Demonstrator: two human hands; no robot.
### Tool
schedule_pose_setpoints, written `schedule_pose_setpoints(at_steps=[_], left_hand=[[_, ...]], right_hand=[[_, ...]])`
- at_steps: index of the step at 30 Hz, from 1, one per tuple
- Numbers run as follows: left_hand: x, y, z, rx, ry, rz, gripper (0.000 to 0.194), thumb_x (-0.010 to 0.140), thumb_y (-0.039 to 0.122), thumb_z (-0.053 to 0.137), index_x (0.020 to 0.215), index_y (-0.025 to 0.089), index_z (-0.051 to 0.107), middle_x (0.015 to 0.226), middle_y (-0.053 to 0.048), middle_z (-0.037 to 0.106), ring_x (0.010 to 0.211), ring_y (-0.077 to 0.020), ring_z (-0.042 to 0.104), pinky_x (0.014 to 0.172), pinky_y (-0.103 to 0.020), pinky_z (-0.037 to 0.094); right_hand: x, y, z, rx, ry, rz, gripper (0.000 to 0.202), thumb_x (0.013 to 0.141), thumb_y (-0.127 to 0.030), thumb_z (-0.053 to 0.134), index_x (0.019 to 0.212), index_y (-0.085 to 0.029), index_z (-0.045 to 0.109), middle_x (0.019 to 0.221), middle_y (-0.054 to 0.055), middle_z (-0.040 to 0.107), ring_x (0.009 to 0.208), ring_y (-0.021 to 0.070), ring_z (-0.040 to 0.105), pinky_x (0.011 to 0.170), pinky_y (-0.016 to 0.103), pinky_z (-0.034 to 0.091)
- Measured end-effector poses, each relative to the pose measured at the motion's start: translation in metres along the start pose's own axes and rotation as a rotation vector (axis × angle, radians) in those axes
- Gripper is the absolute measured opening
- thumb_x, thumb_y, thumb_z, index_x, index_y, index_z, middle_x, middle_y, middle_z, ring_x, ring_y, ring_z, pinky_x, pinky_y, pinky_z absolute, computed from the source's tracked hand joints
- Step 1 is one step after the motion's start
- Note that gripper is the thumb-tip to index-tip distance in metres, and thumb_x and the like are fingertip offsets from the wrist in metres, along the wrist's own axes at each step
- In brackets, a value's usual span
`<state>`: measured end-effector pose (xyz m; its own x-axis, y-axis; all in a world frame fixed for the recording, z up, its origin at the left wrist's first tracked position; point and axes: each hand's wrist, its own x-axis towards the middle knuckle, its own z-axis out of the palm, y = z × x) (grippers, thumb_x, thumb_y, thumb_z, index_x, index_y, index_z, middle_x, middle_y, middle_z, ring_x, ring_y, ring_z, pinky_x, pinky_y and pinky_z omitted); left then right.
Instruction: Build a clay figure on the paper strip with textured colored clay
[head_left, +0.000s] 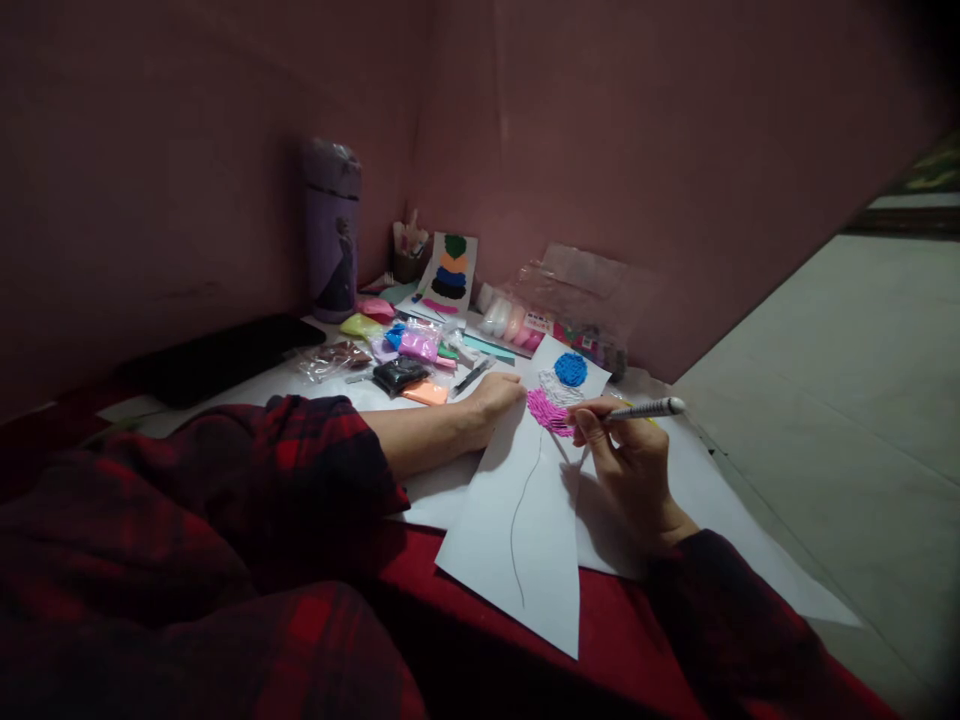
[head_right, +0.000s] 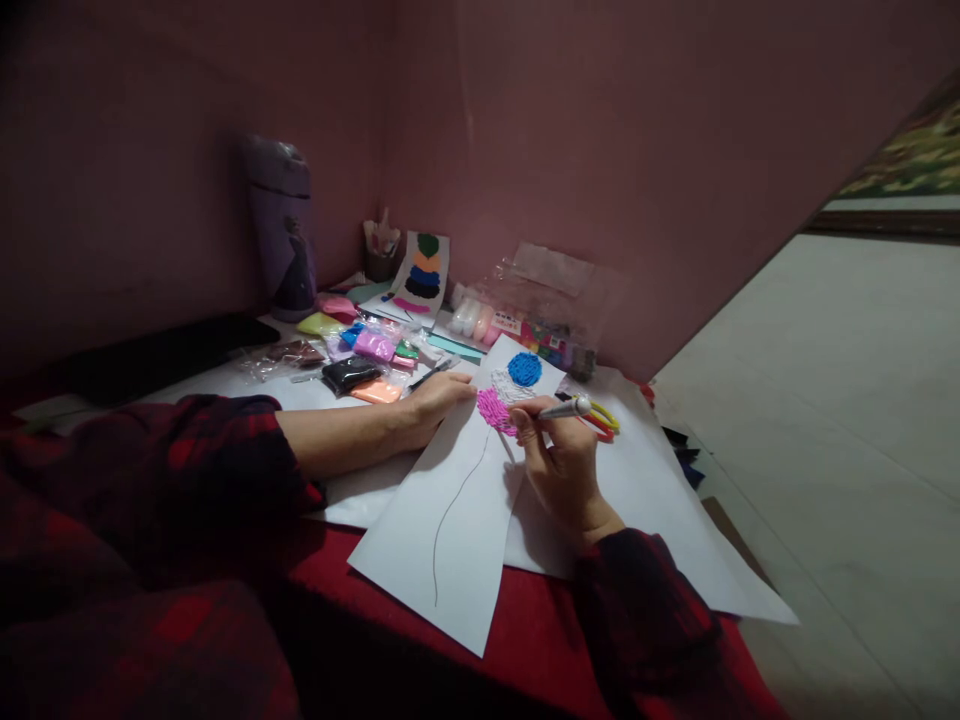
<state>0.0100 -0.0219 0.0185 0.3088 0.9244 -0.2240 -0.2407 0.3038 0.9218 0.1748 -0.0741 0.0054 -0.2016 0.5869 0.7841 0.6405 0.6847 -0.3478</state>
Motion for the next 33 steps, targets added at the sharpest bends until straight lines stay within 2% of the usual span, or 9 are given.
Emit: schedule_pose_setpoints(at_steps=[4,16,27,33], left_hand=[[0.001,-0.001,0.0,0.03,-0.047,0.037,0.017,0.071,0.0,0.045,0.062,0.012,0.054,0.05,-0.003,0.053,0.04,-0.0125,0.049,0.042,-0.023,0.034],[0.007,-0.007,-0.004,0.05,-0.099,0.057,0.012,0.068,0.004,0.046,0.07,0.013,0.054,0.055,-0.004,0.055,0.044,-0.0151,0.052,0.045,-0.025,0.038],[-0.006,0.0,-0.002,0.091,-0.1,0.065,0.018,0.066,0.0,0.047,0.059,0.016,0.044,0.048,0.001,0.043,0.038,-0.0103,0.043,0.041,-0.022,0.03],[-0.003,-0.002,-0.003,0.102,-0.142,0.071,0.015,0.065,0.0,0.047,0.064,0.014,0.051,0.051,-0.001,0.049,0.039,-0.0119,0.047,0.042,-0.024,0.033]], right_hand=[[0.0,0.001,0.001,0.006,0.004,-0.002,0.007,0.089,-0.018,0.057,0.085,-0.017,0.064,0.072,0.002,0.062,0.061,0.0143,0.058,0.056,0.029,0.046],[0.001,0.001,0.001,-0.011,-0.02,-0.028,0.007,0.088,-0.017,0.057,0.086,-0.017,0.064,0.073,0.003,0.063,0.059,0.0143,0.058,0.055,0.029,0.047],[0.001,0.0,0.001,-0.005,-0.037,-0.046,0.007,0.088,-0.017,0.057,0.084,-0.017,0.063,0.073,0.004,0.063,0.059,0.0146,0.057,0.054,0.029,0.047],[0.003,0.0,0.001,-0.027,-0.047,-0.072,0.006,0.087,-0.017,0.058,0.083,-0.017,0.063,0.073,0.003,0.064,0.058,0.0142,0.058,0.054,0.028,0.047]])
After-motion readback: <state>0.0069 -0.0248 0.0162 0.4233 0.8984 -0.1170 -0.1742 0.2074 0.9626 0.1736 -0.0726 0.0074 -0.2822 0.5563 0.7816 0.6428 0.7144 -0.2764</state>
